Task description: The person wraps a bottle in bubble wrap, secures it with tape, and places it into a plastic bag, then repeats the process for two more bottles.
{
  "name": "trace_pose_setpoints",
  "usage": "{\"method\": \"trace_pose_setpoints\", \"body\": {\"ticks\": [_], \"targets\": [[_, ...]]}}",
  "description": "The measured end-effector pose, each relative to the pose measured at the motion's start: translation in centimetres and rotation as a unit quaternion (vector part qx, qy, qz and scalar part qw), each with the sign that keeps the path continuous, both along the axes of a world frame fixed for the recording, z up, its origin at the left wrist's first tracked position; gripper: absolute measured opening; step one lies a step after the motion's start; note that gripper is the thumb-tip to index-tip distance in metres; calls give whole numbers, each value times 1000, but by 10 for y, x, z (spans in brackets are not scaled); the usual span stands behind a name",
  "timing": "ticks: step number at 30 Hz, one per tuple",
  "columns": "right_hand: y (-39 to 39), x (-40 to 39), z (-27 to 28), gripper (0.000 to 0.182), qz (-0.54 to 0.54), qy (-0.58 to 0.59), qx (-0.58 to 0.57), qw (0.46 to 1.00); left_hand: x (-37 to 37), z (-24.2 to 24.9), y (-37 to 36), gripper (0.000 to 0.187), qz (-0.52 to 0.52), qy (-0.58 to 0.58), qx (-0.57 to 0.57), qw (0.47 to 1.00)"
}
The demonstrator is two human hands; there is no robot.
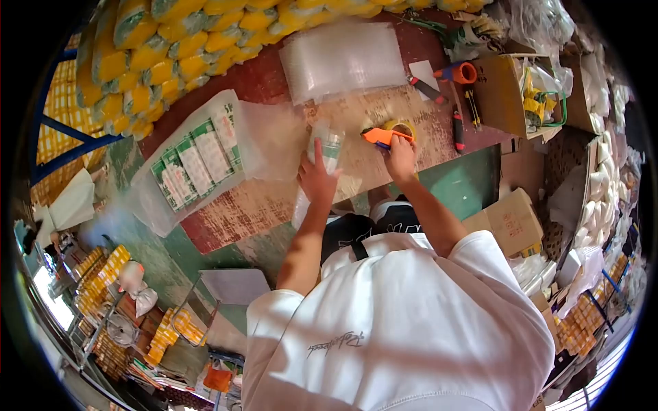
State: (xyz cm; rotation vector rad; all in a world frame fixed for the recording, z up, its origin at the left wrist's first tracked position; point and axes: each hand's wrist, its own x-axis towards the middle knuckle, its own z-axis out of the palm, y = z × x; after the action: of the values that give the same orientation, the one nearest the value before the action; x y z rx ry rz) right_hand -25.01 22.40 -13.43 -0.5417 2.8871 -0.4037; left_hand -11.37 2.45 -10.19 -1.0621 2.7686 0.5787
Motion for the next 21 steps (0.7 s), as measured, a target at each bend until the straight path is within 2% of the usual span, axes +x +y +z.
{"method": "trace_pose_setpoints", "body": {"ticks": [3, 4, 7, 10, 13, 14, 15, 17, 19, 21], "targets": [[27, -14, 22, 46, 104, -141, -171, 970, -7, 3, -9, 111, 15, -25, 69, 997], [32, -16, 40, 42, 179, -114, -205, 955, -6, 4, -15, 110, 19, -32, 99, 994], [37, 0, 79, 43, 118, -332, -155, 923, 6, 3, -26, 103, -61, -30, 115, 991], [23, 14, 98, 41, 61, -422, -149, 892, 18, 2, -20, 83, -217, -6, 62, 974], [-5, 20, 116, 42, 18, -465, -101, 879, 27, 2, -12, 64, -269, 1, 35, 963], [-18, 22, 124, 48, -5, -455, -120, 883, 33, -8, -11, 61, -275, 27, 10, 961], [-27, 23, 122, 56, -28, -466, -89, 880, 41, -29, -8, 58, -281, 54, -16, 958], [-43, 19, 114, 71, -74, -486, -27, 870, 51, -52, -3, 56, -292, 88, -58, 951], [-56, 16, 99, 78, -70, -459, 19, 885, 55, -61, -1, 58, -302, 100, -92, 944], [-64, 15, 93, 82, -57, -428, 49, 901, 54, -54, 0, 62, -284, 101, -57, 952]]}}
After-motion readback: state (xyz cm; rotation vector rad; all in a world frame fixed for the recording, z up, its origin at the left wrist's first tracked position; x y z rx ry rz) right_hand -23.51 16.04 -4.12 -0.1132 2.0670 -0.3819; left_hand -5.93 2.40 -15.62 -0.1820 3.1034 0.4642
